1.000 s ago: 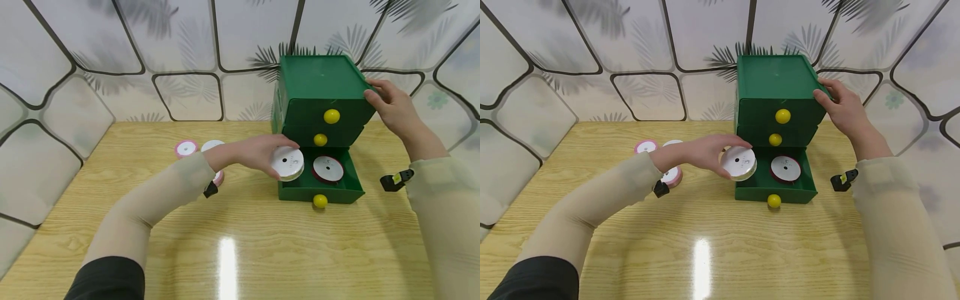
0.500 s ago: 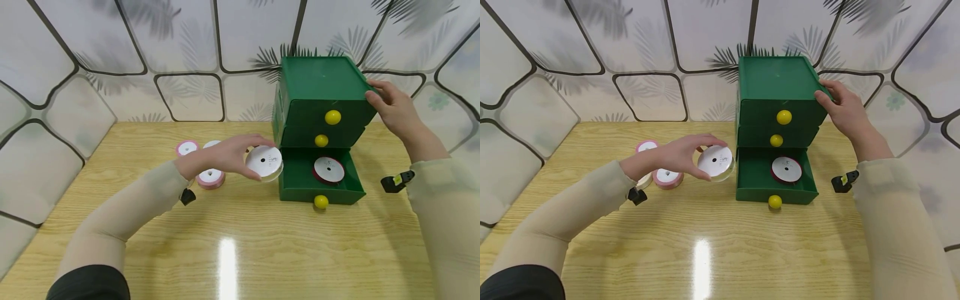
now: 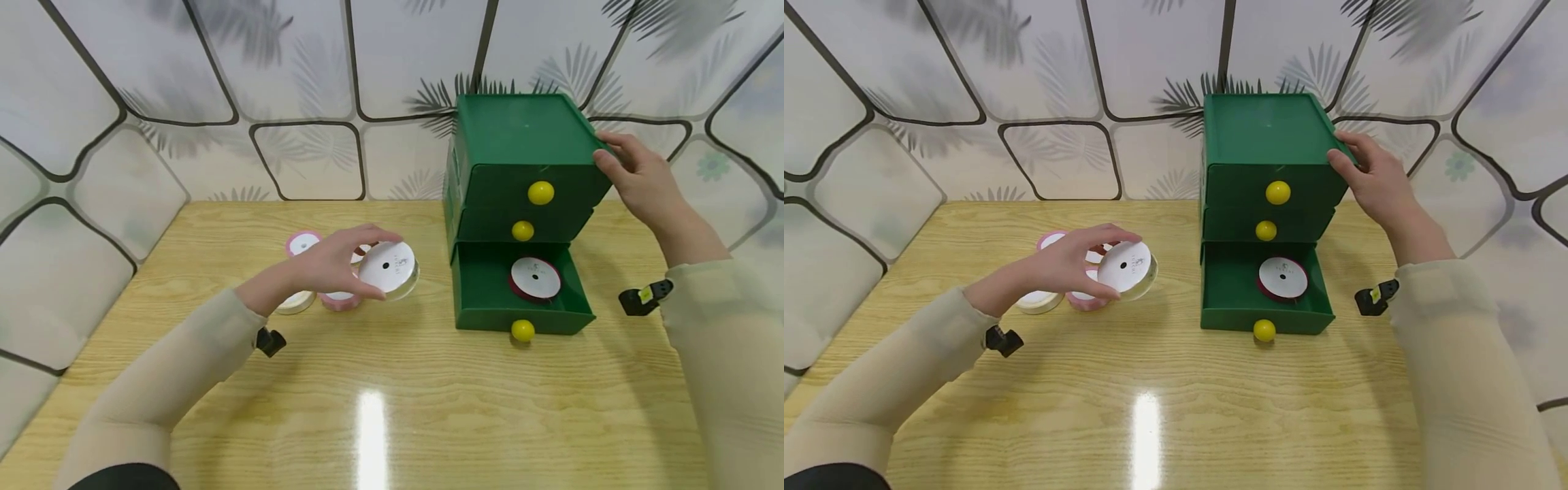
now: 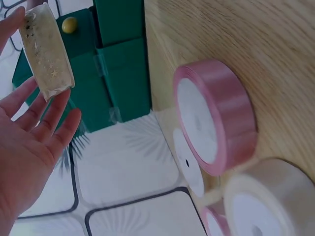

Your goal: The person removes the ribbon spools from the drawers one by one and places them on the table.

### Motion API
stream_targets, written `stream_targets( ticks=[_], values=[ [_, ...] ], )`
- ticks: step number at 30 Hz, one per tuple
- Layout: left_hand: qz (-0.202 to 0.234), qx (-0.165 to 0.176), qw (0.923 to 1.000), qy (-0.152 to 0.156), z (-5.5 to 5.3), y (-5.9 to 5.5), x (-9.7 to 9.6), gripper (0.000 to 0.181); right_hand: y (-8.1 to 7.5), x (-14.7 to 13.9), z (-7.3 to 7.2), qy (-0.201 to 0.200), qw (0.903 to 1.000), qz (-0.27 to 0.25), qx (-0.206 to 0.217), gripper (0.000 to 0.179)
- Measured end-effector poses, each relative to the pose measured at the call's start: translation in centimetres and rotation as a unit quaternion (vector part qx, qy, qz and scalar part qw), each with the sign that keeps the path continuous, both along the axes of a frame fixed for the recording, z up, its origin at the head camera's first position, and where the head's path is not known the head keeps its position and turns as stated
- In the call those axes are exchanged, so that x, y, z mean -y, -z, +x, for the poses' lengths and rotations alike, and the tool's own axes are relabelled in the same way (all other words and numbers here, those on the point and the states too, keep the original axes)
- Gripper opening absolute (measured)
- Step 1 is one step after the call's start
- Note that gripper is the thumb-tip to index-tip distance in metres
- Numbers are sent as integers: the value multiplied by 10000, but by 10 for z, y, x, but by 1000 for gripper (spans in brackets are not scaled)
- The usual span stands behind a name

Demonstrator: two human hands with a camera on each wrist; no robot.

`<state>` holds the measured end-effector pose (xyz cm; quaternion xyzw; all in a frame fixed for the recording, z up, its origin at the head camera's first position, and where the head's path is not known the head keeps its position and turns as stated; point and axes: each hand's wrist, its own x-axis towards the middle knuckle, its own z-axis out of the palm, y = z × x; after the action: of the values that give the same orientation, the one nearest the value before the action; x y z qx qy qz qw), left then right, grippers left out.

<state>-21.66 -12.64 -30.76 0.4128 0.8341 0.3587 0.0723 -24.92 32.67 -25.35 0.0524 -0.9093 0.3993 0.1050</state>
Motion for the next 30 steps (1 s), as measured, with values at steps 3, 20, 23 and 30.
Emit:
stream_targets(
  ticks=[3,20,23,30],
  values=[
    [66,35,9999,-114,4,3,14,79,0,0,0,3,10000,-16,37,54],
    [-505,371,9954,-728,41,24,94,73,1,1,1,28,10000,-25,-29,54],
    [-604,444,9934,-871,49,26,106,73,1,1,1,33,10000,-31,-17,54],
    [-953,446,9877,-1157,64,33,124,78,-1,0,0,-5,10000,-4,12,55]
  ],
)
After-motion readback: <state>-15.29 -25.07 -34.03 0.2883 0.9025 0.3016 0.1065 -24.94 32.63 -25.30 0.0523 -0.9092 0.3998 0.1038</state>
